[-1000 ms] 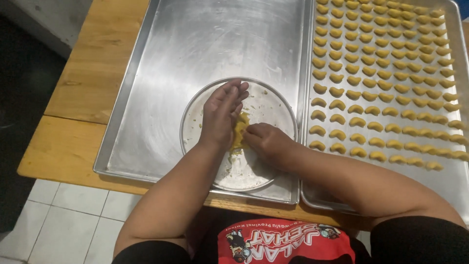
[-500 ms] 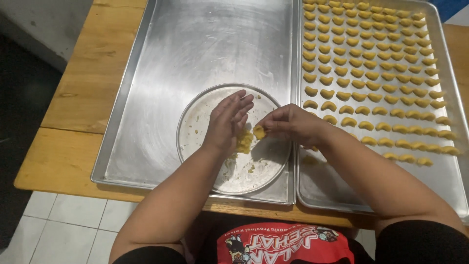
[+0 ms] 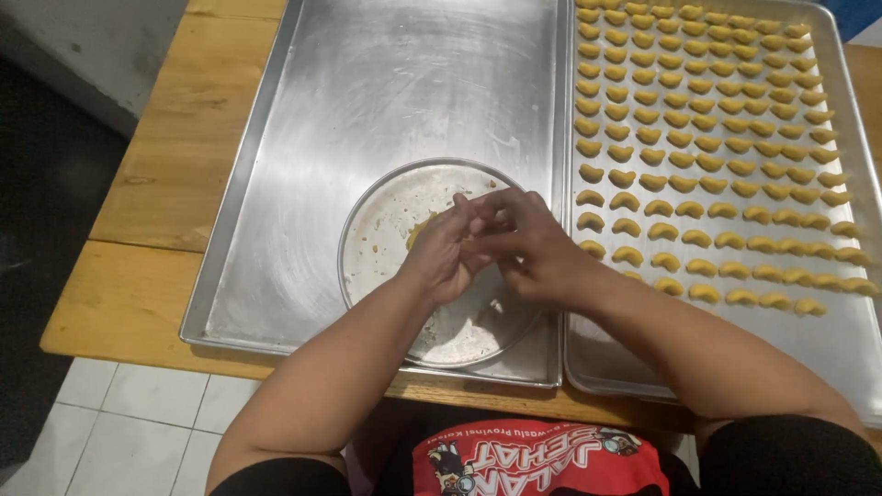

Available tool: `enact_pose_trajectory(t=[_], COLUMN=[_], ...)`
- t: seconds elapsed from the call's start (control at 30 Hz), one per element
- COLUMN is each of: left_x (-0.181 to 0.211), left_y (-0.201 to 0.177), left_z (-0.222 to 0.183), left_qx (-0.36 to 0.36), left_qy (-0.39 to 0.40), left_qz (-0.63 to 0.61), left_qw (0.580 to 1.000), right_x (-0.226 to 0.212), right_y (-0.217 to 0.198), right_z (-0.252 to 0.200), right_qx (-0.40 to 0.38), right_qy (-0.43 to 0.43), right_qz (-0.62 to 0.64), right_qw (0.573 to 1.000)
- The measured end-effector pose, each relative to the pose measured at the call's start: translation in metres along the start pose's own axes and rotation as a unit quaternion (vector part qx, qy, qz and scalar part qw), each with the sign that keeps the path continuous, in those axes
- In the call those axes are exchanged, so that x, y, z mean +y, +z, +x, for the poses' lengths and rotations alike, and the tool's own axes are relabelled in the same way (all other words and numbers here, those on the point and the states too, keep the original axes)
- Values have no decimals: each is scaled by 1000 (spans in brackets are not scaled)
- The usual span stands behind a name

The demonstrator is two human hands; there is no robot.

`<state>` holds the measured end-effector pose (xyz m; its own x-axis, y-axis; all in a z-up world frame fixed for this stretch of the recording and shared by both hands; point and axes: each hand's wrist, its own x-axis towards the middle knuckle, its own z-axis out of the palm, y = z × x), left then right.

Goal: Forming crescent-shaped cookies from dough and placing them on a baking tray

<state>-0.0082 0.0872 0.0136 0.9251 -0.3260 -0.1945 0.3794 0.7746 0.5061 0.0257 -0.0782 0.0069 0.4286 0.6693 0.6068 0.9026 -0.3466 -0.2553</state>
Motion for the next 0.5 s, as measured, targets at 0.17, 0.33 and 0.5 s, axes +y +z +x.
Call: enact_pose_trajectory(t=[0.17,0.33,0.5], left_x=[-4,-15,-25], left_y=[-34,-2,26], left_z=[9,-6,-12], left_qx=[-149,-160,-173], left_qy=[-17,-40,-32], left_qz=[-80,-131,-162], left_qw=[985,978,971], right_x=[15,-2,-36], right_y=[-39,-11,30], right_z=[4,14,8], right_qx=[42,38,44], right_qy=[223,131,-39], right_qz=[329,191,68], right_qw=[917,972,996])
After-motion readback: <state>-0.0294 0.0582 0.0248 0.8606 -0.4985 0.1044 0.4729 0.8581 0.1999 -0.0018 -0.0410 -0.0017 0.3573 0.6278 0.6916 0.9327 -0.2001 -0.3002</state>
